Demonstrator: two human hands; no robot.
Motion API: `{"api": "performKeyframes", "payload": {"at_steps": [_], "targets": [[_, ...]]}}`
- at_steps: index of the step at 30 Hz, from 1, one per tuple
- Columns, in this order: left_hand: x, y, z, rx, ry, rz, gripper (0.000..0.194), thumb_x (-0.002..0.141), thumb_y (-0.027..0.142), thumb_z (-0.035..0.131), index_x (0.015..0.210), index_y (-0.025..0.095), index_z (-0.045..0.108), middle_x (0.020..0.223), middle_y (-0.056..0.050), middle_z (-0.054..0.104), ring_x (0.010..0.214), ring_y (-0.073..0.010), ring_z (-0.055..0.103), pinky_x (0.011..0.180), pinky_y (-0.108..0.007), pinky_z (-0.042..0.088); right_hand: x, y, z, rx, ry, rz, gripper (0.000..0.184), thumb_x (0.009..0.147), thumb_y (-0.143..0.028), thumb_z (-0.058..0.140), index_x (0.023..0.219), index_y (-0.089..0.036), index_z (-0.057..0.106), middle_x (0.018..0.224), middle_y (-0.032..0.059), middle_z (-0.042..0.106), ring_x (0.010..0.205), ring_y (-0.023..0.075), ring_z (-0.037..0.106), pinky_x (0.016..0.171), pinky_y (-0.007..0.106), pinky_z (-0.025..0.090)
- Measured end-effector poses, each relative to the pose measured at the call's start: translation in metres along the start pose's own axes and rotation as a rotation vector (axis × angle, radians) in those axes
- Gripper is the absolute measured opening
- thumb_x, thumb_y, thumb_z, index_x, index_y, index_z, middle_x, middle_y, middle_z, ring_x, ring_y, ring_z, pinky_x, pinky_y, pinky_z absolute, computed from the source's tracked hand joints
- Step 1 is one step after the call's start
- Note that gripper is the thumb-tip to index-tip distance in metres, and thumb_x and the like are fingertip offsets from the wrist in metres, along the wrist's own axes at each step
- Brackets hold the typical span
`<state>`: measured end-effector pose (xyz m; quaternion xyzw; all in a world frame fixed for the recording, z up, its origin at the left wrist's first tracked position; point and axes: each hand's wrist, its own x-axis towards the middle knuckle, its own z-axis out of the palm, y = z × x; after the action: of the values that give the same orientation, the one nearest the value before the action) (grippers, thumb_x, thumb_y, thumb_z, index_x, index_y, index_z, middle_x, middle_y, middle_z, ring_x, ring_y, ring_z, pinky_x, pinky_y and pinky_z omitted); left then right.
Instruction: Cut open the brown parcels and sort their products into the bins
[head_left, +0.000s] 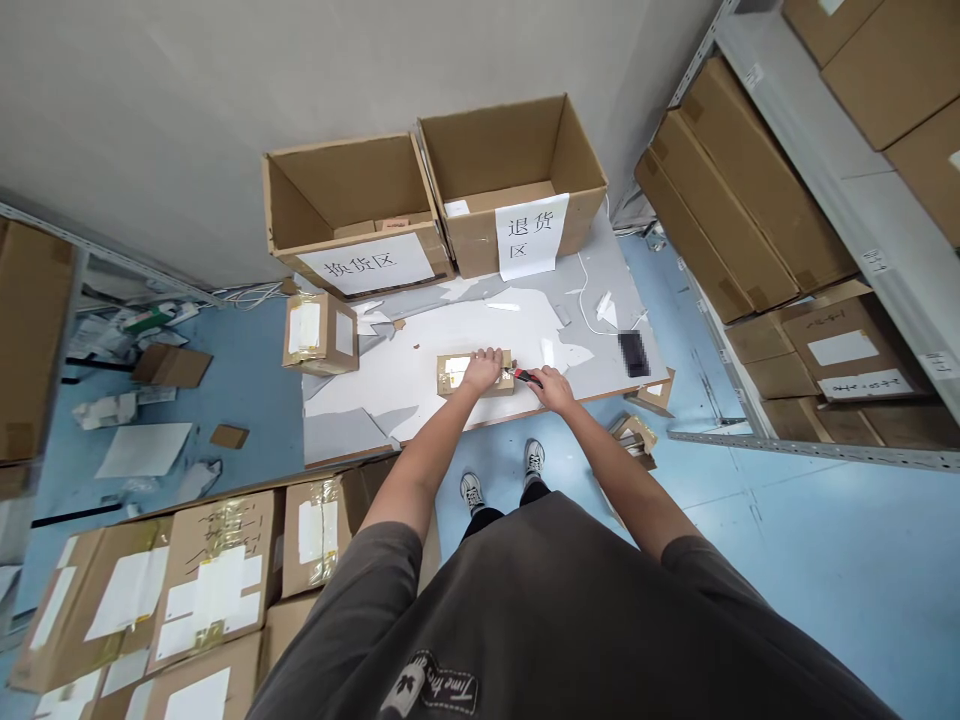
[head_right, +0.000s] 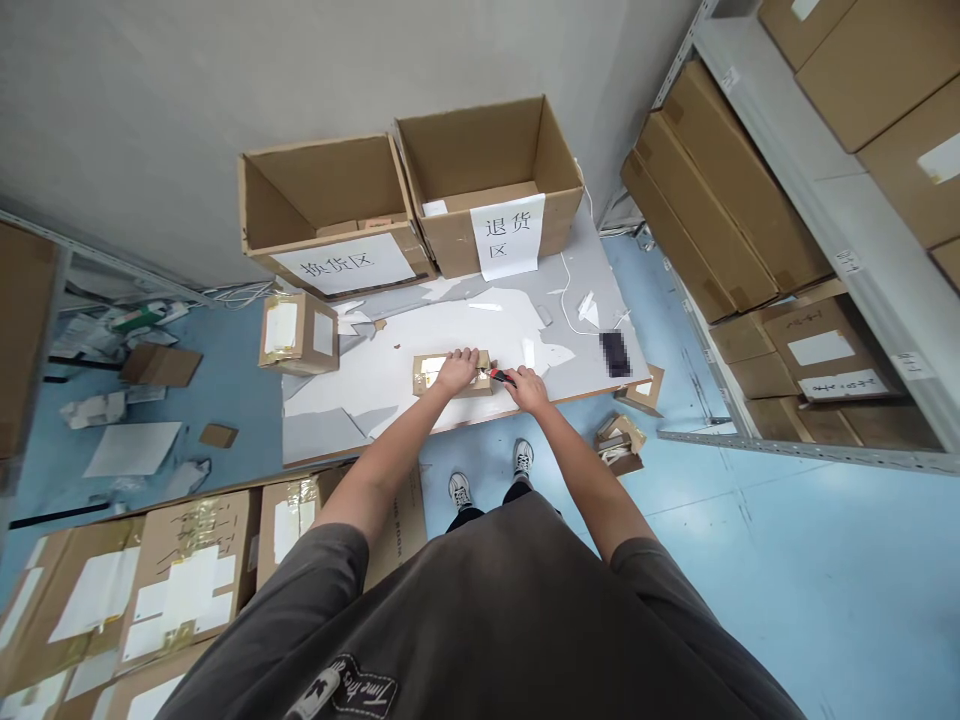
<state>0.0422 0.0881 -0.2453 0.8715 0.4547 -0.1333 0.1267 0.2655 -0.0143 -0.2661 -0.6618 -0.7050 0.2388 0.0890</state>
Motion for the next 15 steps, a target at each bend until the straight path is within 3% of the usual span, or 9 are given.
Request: {"api": "performKeyframes", "payload": {"at_steps": [5, 15], "targets": [[-0.001, 0.001, 0.01, -0.016, 0.005, -0.019, 0.063, 0.105, 0.02, 0.042, 0.166, 0.005, 0.041, 0.155, -0.03, 0.056, 0.143, -0.0414, 0.052, 0.122, -0.058, 0.037, -0.007, 0.004, 0.004, -0.043, 0.002, 0.004, 0.038, 0.111, -0.039, 0.056, 0.145, -0.026, 0.07, 0.124, 0.0144, 0.069, 0.114, 0.0319, 0.061, 0.092, 0.038, 0.05], [0.002, 0.004, 0.02, -0.025, 0.052, -0.066, 0.064, 0.104, 0.012, 0.038, 0.168, 0.006, 0.041, 0.156, -0.028, 0.056, 0.146, -0.0409, 0.05, 0.124, -0.058, 0.034, 0.0, 0.018, 0.01, -0.136, 0.064, -0.064, 0.039, 0.112, -0.04, 0.054, 0.144, -0.026, 0.071, 0.12, 0.0151, 0.067, 0.112, 0.0335, 0.054, 0.086, 0.039, 0.044]]}}
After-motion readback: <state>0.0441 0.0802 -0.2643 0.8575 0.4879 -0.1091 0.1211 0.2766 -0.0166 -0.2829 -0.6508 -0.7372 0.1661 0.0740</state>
